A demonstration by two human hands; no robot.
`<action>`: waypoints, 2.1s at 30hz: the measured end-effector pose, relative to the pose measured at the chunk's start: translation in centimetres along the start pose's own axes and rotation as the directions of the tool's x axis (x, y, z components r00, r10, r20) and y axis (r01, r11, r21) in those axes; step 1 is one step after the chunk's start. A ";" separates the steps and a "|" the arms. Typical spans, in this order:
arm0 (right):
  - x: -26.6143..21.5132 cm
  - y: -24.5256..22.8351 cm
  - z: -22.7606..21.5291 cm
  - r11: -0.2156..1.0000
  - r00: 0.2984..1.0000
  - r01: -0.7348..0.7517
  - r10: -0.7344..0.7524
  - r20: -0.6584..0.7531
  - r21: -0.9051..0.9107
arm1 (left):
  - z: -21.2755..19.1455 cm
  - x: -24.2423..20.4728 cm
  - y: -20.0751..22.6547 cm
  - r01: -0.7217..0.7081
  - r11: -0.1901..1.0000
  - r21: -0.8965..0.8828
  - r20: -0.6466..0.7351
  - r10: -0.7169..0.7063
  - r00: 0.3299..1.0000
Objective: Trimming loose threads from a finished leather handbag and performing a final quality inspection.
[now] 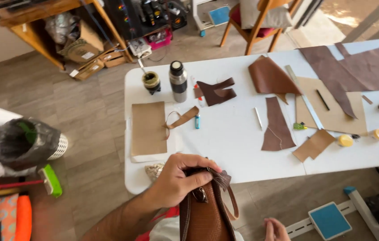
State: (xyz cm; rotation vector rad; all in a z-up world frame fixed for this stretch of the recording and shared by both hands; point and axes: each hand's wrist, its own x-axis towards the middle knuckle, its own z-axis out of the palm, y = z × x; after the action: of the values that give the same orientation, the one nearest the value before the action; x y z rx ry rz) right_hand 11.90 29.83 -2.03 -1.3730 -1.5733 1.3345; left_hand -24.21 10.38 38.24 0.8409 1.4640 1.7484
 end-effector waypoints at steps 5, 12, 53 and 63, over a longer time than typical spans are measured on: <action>4.5 -13.4 5.4 0.948 0.956 0.048 0.048 0.291 -0.316 | -2.8 -4.7 2.2 -0.031 0.982 0.185 -0.323 0.090 0.942; 11.0 -14.0 10.0 0.843 0.776 0.200 0.176 0.606 -0.500 | -2.8 -14.6 4.9 0.088 0.907 0.411 -0.703 0.254 0.665; -26.8 -19.8 61.9 0.204 0.387 0.754 0.630 0.673 -0.624 | -67.5 -27.8 6.3 0.063 0.910 0.410 -0.428 0.131 0.894; -31.2 -40.0 76.7 0.785 0.293 0.569 -0.470 0.833 0.244 | -72.4 -15.8 7.4 0.032 0.905 0.425 -0.289 0.103 0.952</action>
State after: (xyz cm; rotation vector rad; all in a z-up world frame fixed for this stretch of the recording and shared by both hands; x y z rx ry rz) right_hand -63.41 -18.13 19.83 0.0353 -2.4788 1.5797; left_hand -76.46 -42.54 33.88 0.8396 2.1036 1.6617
